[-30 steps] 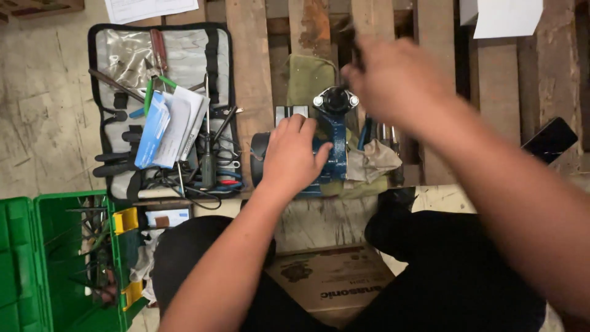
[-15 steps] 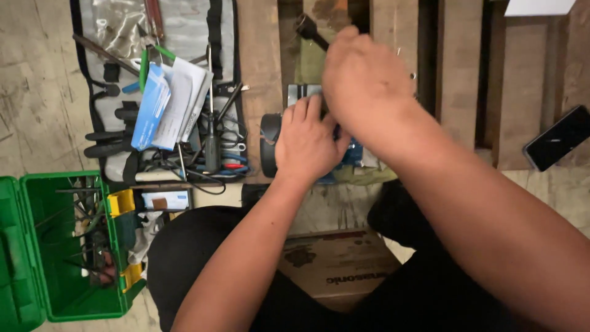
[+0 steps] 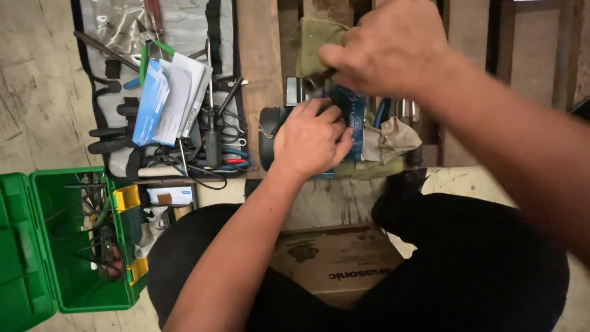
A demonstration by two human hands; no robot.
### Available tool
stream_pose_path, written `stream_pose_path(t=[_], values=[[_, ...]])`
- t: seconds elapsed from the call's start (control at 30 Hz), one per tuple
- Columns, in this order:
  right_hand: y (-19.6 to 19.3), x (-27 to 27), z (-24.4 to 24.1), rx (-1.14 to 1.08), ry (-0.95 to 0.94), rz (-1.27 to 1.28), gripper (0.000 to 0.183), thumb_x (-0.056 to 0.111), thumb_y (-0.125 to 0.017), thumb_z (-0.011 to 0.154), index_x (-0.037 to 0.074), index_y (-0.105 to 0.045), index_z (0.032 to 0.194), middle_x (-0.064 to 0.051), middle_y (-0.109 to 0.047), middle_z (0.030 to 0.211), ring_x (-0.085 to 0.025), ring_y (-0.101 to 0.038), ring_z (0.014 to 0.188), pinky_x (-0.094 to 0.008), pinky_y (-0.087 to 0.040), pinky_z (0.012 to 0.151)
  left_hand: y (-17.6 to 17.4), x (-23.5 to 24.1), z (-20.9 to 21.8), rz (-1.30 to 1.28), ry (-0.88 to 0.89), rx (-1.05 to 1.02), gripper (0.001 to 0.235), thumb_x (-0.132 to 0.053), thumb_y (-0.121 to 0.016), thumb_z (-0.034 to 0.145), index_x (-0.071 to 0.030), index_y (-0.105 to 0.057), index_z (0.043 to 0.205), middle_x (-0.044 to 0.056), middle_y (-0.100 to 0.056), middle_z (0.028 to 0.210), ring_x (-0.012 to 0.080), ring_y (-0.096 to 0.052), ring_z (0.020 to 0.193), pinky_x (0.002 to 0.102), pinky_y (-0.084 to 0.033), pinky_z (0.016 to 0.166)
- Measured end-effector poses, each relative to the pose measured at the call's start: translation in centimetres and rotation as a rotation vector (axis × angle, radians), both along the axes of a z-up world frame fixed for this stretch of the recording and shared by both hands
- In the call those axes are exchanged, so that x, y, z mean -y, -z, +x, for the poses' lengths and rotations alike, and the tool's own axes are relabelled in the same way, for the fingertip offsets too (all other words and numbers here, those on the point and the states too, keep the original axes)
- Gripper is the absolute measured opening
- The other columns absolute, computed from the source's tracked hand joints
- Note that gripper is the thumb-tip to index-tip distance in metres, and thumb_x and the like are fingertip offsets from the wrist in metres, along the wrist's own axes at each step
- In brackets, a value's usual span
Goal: Disassembling a water pump by removing bolts and components using hand tools on a wooden workbench.
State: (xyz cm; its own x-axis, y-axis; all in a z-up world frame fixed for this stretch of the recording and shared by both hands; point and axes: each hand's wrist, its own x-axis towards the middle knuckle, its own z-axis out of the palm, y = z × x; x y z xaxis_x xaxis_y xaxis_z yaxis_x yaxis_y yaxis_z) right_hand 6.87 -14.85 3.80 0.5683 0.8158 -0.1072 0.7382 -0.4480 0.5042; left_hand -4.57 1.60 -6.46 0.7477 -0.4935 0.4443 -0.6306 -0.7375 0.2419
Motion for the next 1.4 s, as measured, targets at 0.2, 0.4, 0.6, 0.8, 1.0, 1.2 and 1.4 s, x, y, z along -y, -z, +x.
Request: stream_pose_path(t=[0.2, 0.4, 0.6, 0.8, 1.0, 1.2, 1.4], values=[[1.1, -0.5, 4.5, -0.231, -0.438, -0.044, 0.031, 0.054, -0.055, 0.102, 0.023, -0.06, 0.096, 0.002, -0.072, 0.074, -0.021, -0.073, 0.072, -0.035, -0.058, 0.068, 0.8, 0.2, 0.1, -0.089, -0.006, 0.018, 0.03, -0.03, -0.066, 0.093, -0.011, -0.074, 0.072, 0.008, -0.06, 0.083, 0.0365, -0.055, 0.079, 0.045, -0.046, 0.068], [-0.8, 5.3, -0.1, -0.031, 0.496, 0.544, 0.029, 0.049, -0.064, 0.122, 0.022, -0.076, 0.121, -0.002, -0.072, 0.084, -0.029, -0.068, 0.069, -0.044, -0.047, 0.048, -0.4, 0.3, 0.4, -0.053, -0.045, -0.295, 0.029, -0.032, -0.058, 0.093, -0.006, -0.071, 0.087, 0.01, -0.063, 0.086, 0.0338, -0.059, 0.087, 0.047, -0.049, 0.076], [-7.0, 3.4, -6.2, -0.659, 1.253, 0.687, 0.03, 0.027, -0.056, 0.113, 0.004, -0.061, 0.131, -0.018, -0.073, 0.103, -0.032, -0.07, 0.08, -0.049, -0.059, 0.075, -2.7, 1.6, 3.0, -0.276, -0.272, -0.675, 0.012, -0.015, -0.055, 0.086, -0.008, -0.054, 0.096, 0.014, -0.055, 0.097, 0.0376, -0.055, 0.086, 0.051, -0.042, 0.066], [-6.2, 2.1, -4.4, -0.65, 1.226, 0.501, 0.043, 0.041, -0.048, 0.113, 0.014, -0.053, 0.147, -0.017, -0.07, 0.104, -0.038, -0.065, 0.094, -0.055, -0.056, 0.077, -6.7, 2.4, 6.3, -0.288, -0.127, -0.514, 0.026, -0.012, -0.069, 0.085, -0.011, -0.058, 0.109, 0.014, -0.055, 0.115, 0.0389, -0.054, 0.111, 0.047, -0.046, 0.093], [-3.5, 1.5, -2.2, -0.619, 1.108, 0.355, 0.041, 0.039, -0.045, 0.109, 0.015, -0.054, 0.142, -0.029, -0.07, 0.117, -0.056, -0.068, 0.101, -0.062, -0.053, 0.075, -5.0, 2.7, 7.8, -0.296, 0.067, -0.66, 0.043, -0.016, -0.073, 0.084, -0.013, -0.068, 0.127, 0.008, -0.063, 0.128, 0.036, -0.056, 0.118, 0.052, -0.046, 0.096], [-5.0, 1.5, -3.1, -0.698, 0.933, 0.273, 0.027, 0.016, -0.041, 0.102, 0.003, -0.052, 0.123, -0.024, -0.071, 0.093, -0.047, -0.068, 0.074, -0.056, -0.048, 0.054, -3.5, 3.1, 8.1, -0.376, 0.09, -0.641, 0.027, -0.017, -0.068, 0.094, -0.016, -0.072, 0.121, 0.004, -0.071, 0.129, 0.0356, -0.058, 0.125, 0.057, -0.043, 0.101], [-8.8, 2.0, -4.5, -0.797, 1.029, 0.475, 0.064, 0.019, -0.059, 0.096, 0.026, -0.043, 0.158, -0.015, -0.06, 0.139, -0.039, -0.057, 0.12, -0.057, -0.048, 0.093, -4.2, 3.6, 8.4, -0.396, 0.163, -0.489, 0.018, -0.015, -0.064, 0.096, -0.015, -0.077, 0.109, 0.002, -0.079, 0.105, 0.0305, -0.072, 0.102, 0.049, -0.049, 0.086]])
